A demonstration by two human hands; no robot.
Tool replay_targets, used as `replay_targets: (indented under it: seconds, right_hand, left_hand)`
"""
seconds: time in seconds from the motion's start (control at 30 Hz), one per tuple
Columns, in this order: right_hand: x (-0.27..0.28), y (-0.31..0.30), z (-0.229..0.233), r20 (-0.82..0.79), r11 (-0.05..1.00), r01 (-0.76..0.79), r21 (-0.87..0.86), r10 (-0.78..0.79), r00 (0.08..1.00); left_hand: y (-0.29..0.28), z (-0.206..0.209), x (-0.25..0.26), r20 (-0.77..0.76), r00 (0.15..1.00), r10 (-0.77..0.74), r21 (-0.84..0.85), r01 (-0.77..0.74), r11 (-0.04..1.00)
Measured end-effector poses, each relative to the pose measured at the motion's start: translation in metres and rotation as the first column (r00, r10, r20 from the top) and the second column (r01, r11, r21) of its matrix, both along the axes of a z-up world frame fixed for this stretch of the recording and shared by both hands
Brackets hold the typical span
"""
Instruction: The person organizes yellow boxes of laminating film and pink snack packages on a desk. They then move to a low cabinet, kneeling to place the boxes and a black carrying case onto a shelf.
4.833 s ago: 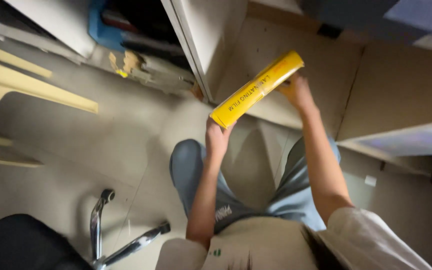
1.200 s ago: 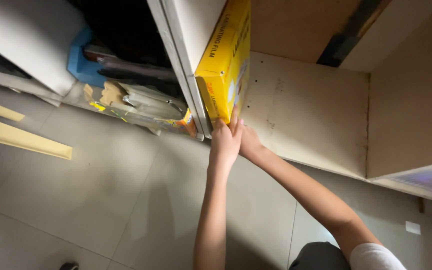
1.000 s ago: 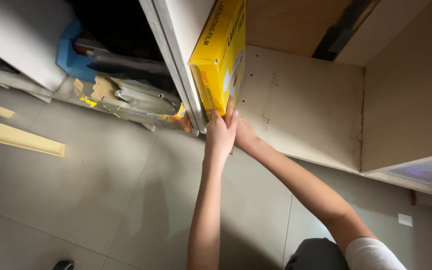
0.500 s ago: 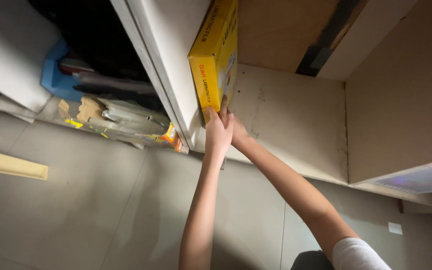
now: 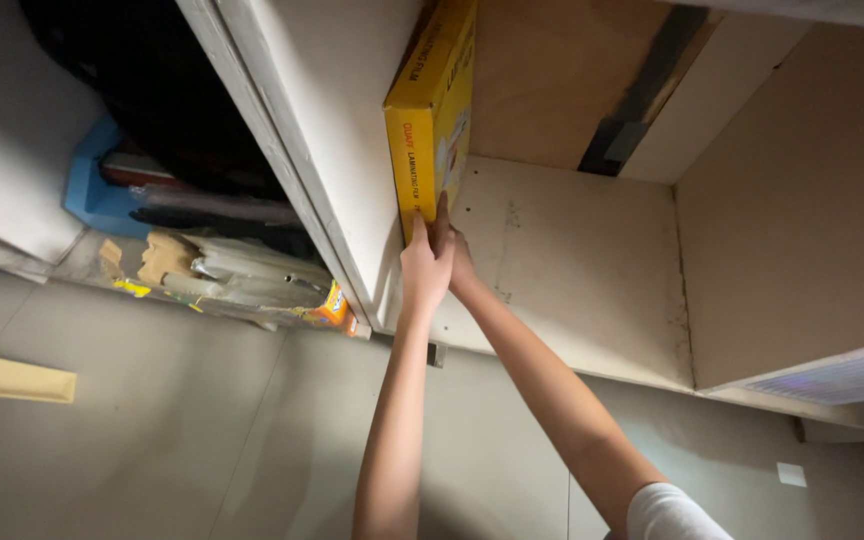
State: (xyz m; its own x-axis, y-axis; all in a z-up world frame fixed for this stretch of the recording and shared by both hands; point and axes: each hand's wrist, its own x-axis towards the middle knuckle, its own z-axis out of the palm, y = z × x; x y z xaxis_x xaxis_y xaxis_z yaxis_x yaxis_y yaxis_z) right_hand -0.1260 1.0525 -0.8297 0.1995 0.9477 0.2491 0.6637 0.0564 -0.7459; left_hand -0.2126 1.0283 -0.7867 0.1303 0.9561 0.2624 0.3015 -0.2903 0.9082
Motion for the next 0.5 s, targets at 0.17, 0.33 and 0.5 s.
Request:
replay_targets:
  seconds: [0.17,0.33,0.5]
  right_hand:
    - [0.007,0.015,-0.013,-0.038,0.999,0.035,-0.013,-0.035,0.999]
    - [0.005,0.022,0.001,-0.064,0.987,0.086,-0.133,-0.095,0.993]
    - [0.009,0.025,-0.003,-0.114,0.996,0.066,-0.068,-0.073,0.991]
  left_hand:
    - [0.009,-0.008,0.002,0.016,1.000,-0.016,0.031,0.016,0.999]
    - [0.022,-0.021,0.007,0.031,0.999,-0.040,0.128,0.036,0.991]
    - [0.025,-0.005,0.007,0.024,0.999,-0.032,0.026,0.031,0.999]
